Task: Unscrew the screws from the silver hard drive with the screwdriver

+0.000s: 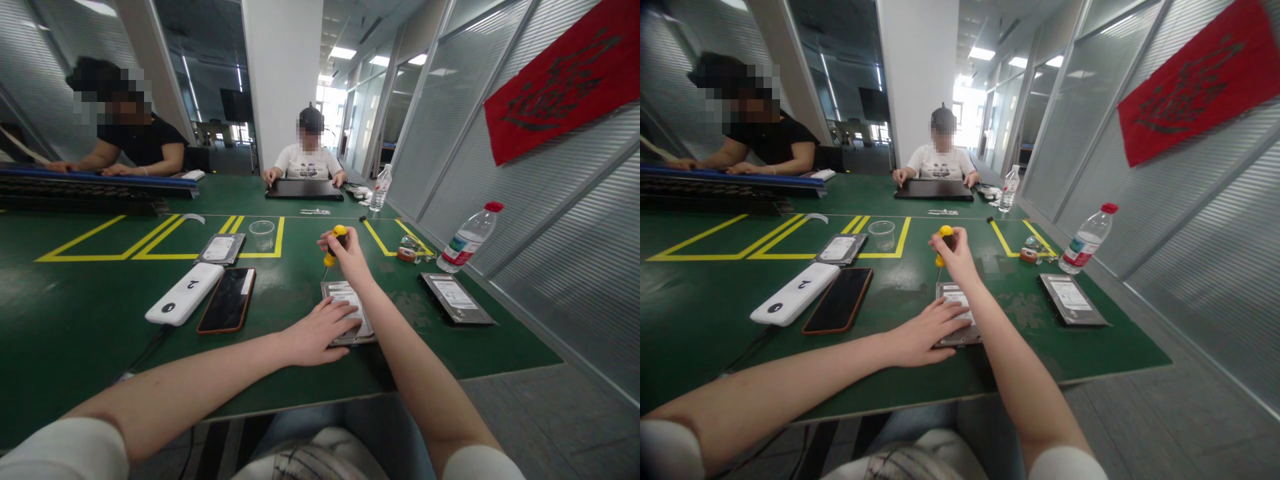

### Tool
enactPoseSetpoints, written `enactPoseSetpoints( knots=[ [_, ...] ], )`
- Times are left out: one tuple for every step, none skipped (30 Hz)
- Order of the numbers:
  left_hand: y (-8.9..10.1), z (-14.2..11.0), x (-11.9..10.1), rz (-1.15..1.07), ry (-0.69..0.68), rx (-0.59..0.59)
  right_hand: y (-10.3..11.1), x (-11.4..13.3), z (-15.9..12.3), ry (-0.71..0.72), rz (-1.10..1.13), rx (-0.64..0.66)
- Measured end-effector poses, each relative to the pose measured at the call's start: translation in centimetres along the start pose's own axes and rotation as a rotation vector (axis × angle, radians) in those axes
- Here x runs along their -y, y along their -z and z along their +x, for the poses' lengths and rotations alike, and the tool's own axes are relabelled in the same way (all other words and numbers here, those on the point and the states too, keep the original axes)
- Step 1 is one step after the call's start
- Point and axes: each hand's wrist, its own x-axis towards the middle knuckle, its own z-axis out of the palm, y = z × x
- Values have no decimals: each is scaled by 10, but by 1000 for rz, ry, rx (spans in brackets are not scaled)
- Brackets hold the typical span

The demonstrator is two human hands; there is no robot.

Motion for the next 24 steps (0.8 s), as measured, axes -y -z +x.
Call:
enactPoseSetpoints(
  knots=[
    [0, 0, 0, 0, 2, 1, -1, 0, 0, -18, 20, 2],
    [1, 0, -1, 1, 4, 2, -1, -2, 0, -35, 41, 3],
    [1, 0, -1, 1, 5, 4, -1, -3, 1, -47, 64, 1],
    [1, 0, -1, 1, 7, 6, 0, -4, 3, -52, 88, -6],
    [2, 0, -2, 2, 8, 8, 2, -5, 5, -51, 112, -20],
    [2, 0, -2, 3, 10, 9, 5, -4, 7, -44, 133, -40],
    [2, 0, -2, 5, 12, 10, 9, -2, 9, -28, 141, -69],
    [2, 0, -3, 7, 14, 9, 14, 1, 11, 8, 137, -123],
    [2, 0, -3, 8, 15, 9, 21, 6, 12, 50, 124, -173],
    [2, 0, -3, 9, 16, 9, 28, 11, 12, 96, 106, -218],
    [2, 0, -3, 9, 16, 9, 36, 16, 11, 137, 85, -246],
    [2, 0, -3, 9, 17, 10, 43, 20, 10, 167, 64, -264],
    [2, 0, -3, 9, 17, 12, 50, 23, 7, 184, 46, -277],
    [2, 0, -3, 9, 16, 13, 56, 25, 4, 188, 32, -294],
    [2, 0, -3, 9, 16, 15, 60, 26, 1, 181, 23, -301],
    [2, 0, -3, 10, 16, 16, 64, 26, -1, 179, 20, -313],
    [3, 0, -3, 11, 17, 18, 66, 24, -4, 179, 26, -328],
    [3, 0, -3, 13, 19, 21, 67, 22, -5, 180, 38, -342],
    [3, 0, -3, 15, 22, 24, 67, 20, -6, 180, 48, -350],
    [3, 0, -3, 17, 24, 26, 67, 19, -7, 180, 55, -355],
    [3, 0, -3, 17, 26, 27, 66, 17, -7, 179, 55, -356],
    [3, 0, -2, 17, 25, 25, 66, 16, -6, 178, 49, -353],
    [3, 0, -2, 17, 22, 23, 65, 15, -6, 179, 37, -350],
    [3, 0, -2, 17, 18, 21, 64, 14, -5, 180, 23, -346]
  ],
)
